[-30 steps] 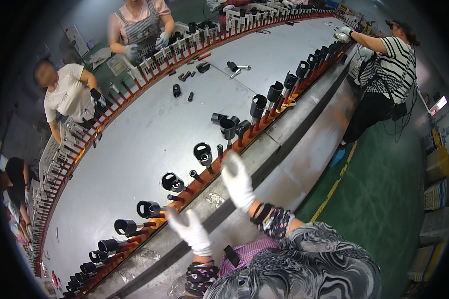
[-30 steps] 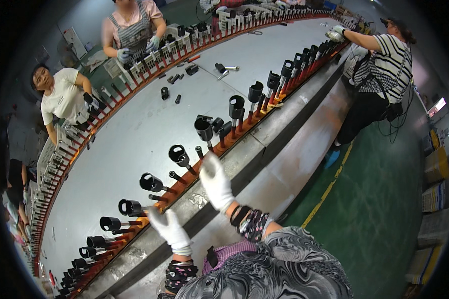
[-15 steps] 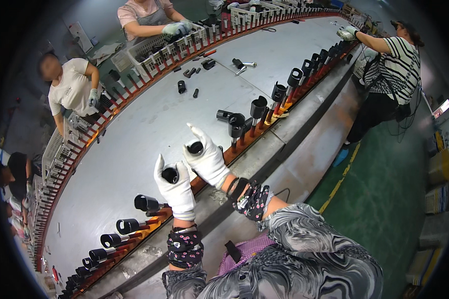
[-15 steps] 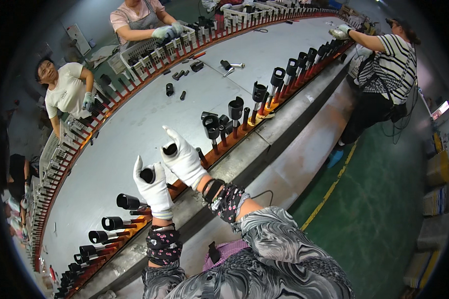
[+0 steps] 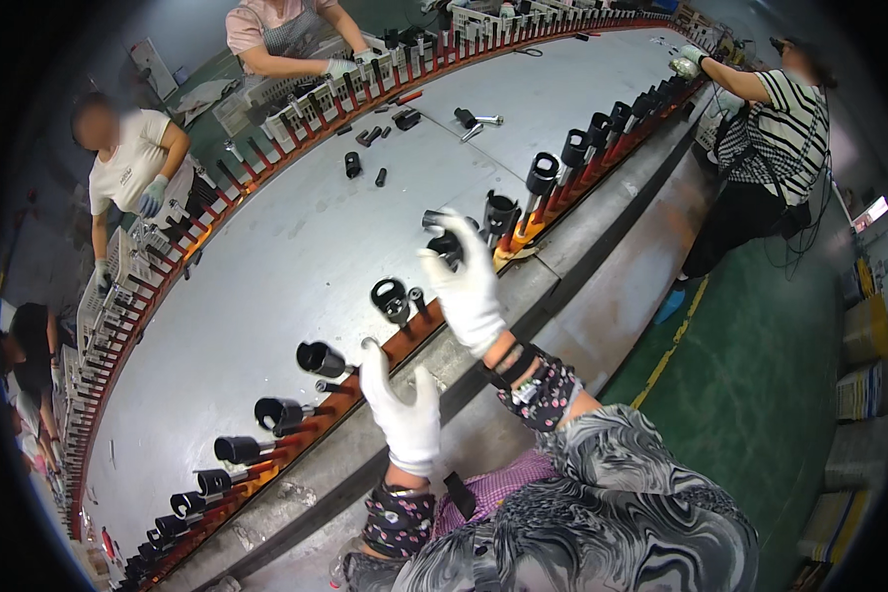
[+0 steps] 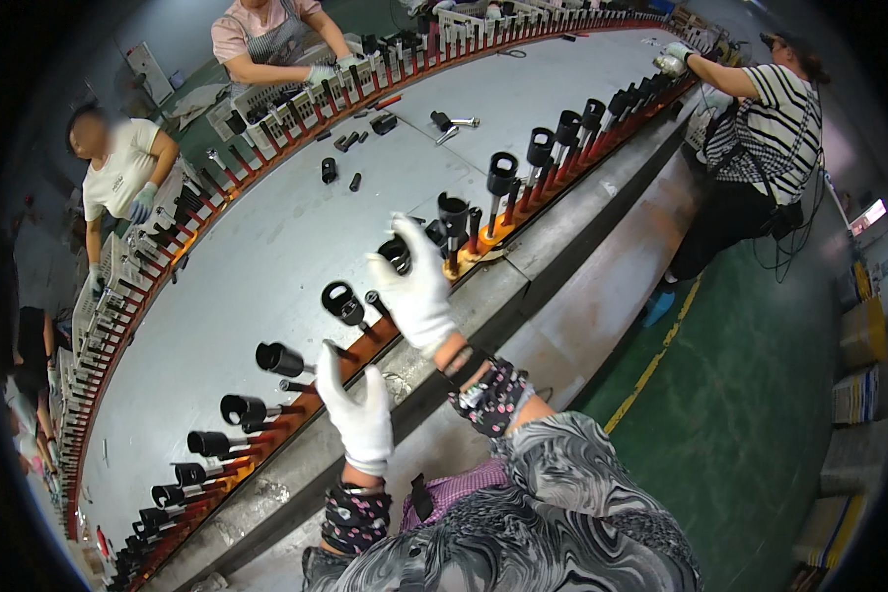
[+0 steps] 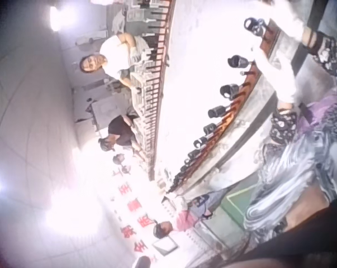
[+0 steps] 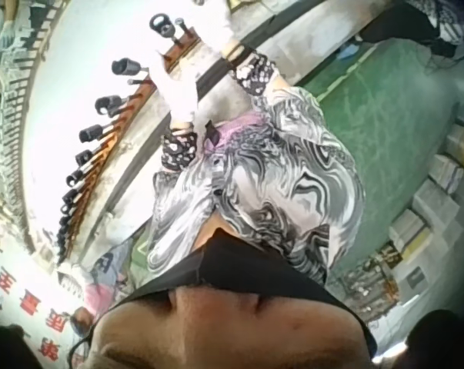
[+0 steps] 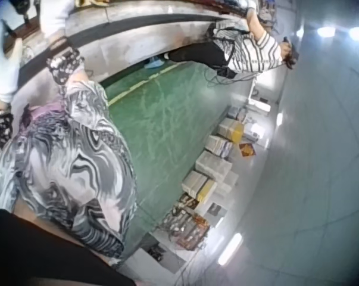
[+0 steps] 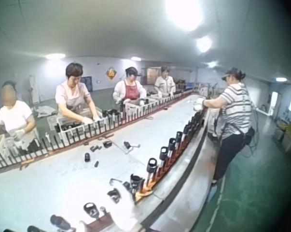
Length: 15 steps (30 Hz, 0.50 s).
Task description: The worker is assembling small black cylindrical plastic components on an industrial assembly line table.
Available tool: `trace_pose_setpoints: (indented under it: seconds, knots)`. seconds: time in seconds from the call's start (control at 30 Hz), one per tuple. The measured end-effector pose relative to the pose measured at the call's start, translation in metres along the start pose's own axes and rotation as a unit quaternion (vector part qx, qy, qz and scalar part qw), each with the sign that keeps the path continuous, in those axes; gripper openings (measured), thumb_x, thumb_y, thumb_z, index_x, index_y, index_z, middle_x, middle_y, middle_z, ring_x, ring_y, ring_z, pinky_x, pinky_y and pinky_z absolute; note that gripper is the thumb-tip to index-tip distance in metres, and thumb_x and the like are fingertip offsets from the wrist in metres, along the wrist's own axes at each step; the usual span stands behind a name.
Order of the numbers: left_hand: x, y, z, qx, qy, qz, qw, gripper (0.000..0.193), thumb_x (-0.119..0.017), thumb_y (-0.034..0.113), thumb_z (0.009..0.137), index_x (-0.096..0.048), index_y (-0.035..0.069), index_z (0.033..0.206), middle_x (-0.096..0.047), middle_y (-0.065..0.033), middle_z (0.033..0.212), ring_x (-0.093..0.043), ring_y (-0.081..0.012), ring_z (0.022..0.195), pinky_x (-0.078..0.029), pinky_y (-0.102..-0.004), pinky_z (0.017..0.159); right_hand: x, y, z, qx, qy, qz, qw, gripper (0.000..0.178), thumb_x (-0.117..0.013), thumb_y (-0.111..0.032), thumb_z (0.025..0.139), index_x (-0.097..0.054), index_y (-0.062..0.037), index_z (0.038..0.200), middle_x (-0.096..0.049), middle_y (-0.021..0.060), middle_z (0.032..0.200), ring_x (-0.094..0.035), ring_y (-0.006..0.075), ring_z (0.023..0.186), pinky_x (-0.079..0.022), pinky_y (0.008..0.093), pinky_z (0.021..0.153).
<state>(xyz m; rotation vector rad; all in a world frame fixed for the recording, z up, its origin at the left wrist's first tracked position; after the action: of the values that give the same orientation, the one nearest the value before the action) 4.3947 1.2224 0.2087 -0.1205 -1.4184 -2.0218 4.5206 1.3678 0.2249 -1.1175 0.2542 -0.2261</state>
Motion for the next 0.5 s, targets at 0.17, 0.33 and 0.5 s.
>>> trace_pose_setpoints:
  seconds: [0.17,0.33,0.5]
  knots:
    - [-0.011,0.024,0.090,0.076,-0.007,-0.190,0.979,0.079,-0.072,0.002,0.090,-0.030,0.000,0.158,-0.055,-0.0159,0.140,-0.055,-0.0190,0.124,-0.044,-0.0320,0.107,-0.043,0.011,0.004,0.015,-0.055,-0.005,0.998,0.046,-0.084,-0.018,0.085,-0.066,-0.0079,0.127,-0.069,0.0016,0.086,-0.065,0.0092,0.075,-0.055,0.0248,0.074]
    - [0.001,-0.005,0.099,0.101,0.068,-0.197,0.973,0.071,-0.071,-0.001,0.092,-0.037,0.004,0.154,-0.061,-0.0018,0.096,-0.058,-0.0053,0.075,-0.052,-0.0211,0.067,-0.056,-0.009,-0.014,-0.012,-0.113,-0.044,0.993,0.057,-0.082,-0.016,0.085,-0.061,-0.0090,0.137,-0.069,0.0034,0.089,-0.066,0.0104,0.077,-0.055,0.0269,0.075]
    - [0.029,-0.033,0.072,0.106,0.154,-0.155,0.970,0.076,-0.071,0.000,0.092,-0.031,0.005,0.157,-0.064,-0.0085,0.116,-0.062,-0.0117,0.099,-0.054,-0.0255,0.085,-0.054,-0.003,-0.074,-0.130,-0.221,-0.073,0.964,0.053,-0.074,-0.014,0.093,-0.055,-0.0038,0.142,-0.070,0.0093,0.111,-0.067,0.0133,0.100,-0.054,0.0277,0.090]
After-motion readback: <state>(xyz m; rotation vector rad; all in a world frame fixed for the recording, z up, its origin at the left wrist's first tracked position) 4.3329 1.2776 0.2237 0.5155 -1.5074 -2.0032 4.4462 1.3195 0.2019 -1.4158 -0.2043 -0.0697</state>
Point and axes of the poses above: each hand's wrist, its own z-axis towards the middle knuckle, its own x-axis out of the back of the hand, y = z × x, the point moved 1 cm from there along z, towards the middle knuckle
